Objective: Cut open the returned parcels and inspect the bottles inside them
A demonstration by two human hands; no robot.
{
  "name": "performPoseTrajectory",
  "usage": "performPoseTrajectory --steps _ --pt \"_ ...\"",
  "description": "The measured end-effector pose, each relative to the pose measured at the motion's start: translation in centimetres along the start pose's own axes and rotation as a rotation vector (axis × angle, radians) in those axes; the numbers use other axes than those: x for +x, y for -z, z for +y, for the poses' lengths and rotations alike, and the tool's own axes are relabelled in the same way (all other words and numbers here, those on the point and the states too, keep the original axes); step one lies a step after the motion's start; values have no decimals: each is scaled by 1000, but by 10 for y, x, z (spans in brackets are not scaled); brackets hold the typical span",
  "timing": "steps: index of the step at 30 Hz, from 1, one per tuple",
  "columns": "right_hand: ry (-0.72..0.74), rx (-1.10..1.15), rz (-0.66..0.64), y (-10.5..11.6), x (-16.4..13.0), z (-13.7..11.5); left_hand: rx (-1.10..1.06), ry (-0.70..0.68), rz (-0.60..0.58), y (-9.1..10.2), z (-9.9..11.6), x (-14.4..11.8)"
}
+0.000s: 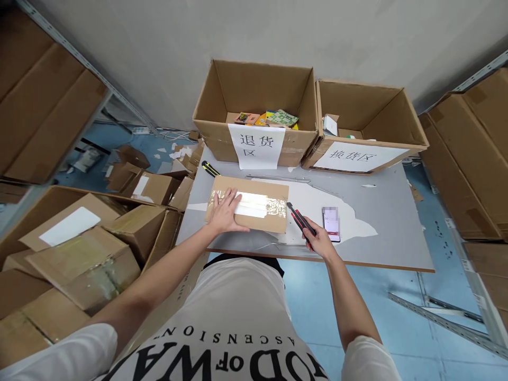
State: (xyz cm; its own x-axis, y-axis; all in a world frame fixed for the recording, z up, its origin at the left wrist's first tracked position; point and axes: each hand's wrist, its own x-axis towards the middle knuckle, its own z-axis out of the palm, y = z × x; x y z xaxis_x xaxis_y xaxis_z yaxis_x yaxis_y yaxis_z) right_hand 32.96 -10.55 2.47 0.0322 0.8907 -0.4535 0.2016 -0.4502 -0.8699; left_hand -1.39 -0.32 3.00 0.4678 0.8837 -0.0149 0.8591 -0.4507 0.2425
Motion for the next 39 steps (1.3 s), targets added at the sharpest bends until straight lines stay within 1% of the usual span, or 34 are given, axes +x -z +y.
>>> performPoseTrajectory --steps 4,10,13,17,21,26,30,33,36,38,39 --pt "-24 -33 -32 5 -8 1 -11 21 -5 -2 -1 1" --pt "-62 -57 -115 12 -17 -4 -24 38 -33 -1 0 2" --pt "-90 -41 -111 14 -23 3 -23 35 -33 -1 0 2" --pt "-103 -3 -145 14 -35 19 -19 38 -30 -3 -1 3" --pt "-87 27 -124 10 -43 28 -17 27 -34 -3 -2 3" --pt "-86 46 -101 5 -46 30 -6 12 -34 -2 -1 2" --pt "-71 63 -83 6 -51 33 1 -9 -22 -2 -1 0" --pt "-32 98 -16 9 -51 40 7 -20 -9 -2 -2 -1" --pt "-24 144 176 6 -40 54 5 -31 0 -2 -3 -2" --pt "-44 115 311 -1 -27 63 2 -43 9 -2 -4 -3" --pt "-46 74 353 -6 -19 68 0 -50 15 -2 -4 -3"
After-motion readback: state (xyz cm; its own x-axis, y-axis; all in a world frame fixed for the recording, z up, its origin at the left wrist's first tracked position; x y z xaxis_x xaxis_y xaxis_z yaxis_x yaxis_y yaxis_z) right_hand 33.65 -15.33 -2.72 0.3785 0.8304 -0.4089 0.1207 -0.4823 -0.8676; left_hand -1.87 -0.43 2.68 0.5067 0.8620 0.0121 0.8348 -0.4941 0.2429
